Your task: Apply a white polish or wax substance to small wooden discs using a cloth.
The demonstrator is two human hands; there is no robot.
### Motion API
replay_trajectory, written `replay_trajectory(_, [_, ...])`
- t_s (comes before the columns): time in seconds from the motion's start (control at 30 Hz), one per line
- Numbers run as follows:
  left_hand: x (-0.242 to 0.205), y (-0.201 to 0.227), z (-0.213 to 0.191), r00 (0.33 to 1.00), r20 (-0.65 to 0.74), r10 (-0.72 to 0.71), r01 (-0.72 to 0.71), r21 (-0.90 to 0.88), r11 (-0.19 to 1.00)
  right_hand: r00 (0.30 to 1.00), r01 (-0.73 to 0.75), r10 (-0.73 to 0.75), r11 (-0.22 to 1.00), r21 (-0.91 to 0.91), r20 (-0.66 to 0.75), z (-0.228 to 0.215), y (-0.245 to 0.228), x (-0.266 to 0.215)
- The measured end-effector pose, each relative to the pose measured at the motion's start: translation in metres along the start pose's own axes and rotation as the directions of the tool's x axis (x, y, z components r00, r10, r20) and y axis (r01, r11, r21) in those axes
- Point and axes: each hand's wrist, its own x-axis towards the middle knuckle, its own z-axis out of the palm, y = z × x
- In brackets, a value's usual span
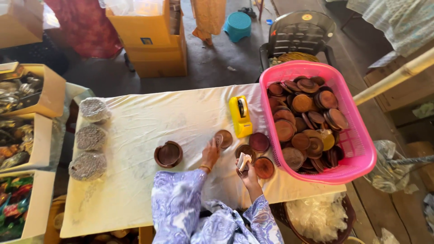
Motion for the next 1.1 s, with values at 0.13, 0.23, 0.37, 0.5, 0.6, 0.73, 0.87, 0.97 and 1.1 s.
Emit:
replay_trajectory(0.13, [-0.039, -0.014, -0.017, 0.942, 0.154, -0.297, 0.334, -0.392, 0.857, 0.999, 0.021, -0.024, 0.995, -0.099, -0.037, -0.003, 0.034, 0.048])
replay_trajectory(0.23, [-0.072, -0.010, -0.048, 0.892, 0.402, -0.205, 0.425, -0.901, 0.082, 0.931, 0.355, -0.355, 0.825, -0.440, 0.086, 0.043, 0.044, 0.024])
replay_trajectory(0.37, [-0.092, 0.028, -0.149, 0.904, 0.418, 0.088, 0.412, -0.796, -0.443, 0.599, 0.746, -0.451, 0.013, -0.666, 0.662, 0.195, 0.038, -0.064])
replay_trajectory(0.5, [-0.075, 0.021, -0.186, 0.955, 0.227, 0.190, 0.294, -0.798, -0.526, 0.327, 0.774, -0.209, -0.500, -0.388, 0.922, 0.259, 0.046, -0.082])
replay_trajectory(0.6, [-0.033, -0.040, -0.108, 0.846, -0.118, 0.520, 0.486, -0.232, -0.843, 0.312, 0.705, -0.281, -0.572, -0.419, 0.908, 0.297, 0.030, -0.087])
replay_trajectory(0.73, [-0.059, 0.038, -0.239, 0.963, 0.090, 0.256, 0.255, -0.622, -0.740, 0.429, 0.698, -0.390, -0.429, -0.573, 0.815, 0.297, 0.027, -0.075])
replay_trajectory(0.87, [-0.047, 0.011, -0.195, 0.984, 0.129, 0.120, 0.175, -0.669, -0.722, 0.354, 0.777, -0.302, -0.432, -0.458, 0.885, 0.283, 0.050, -0.099])
replay_trajectory(0.97, [-0.057, 0.005, -0.175, 0.980, 0.173, 0.100, 0.198, -0.784, -0.588, 0.281, 0.756, -0.200, -0.556, -0.345, 0.939, 0.286, 0.048, -0.114])
replay_trajectory(1.1, [-0.077, 0.016, -0.181, 0.964, 0.212, 0.160, 0.265, -0.762, -0.591, 0.279, 0.669, -0.211, -0.656, -0.348, 0.937, 0.298, 0.033, -0.122])
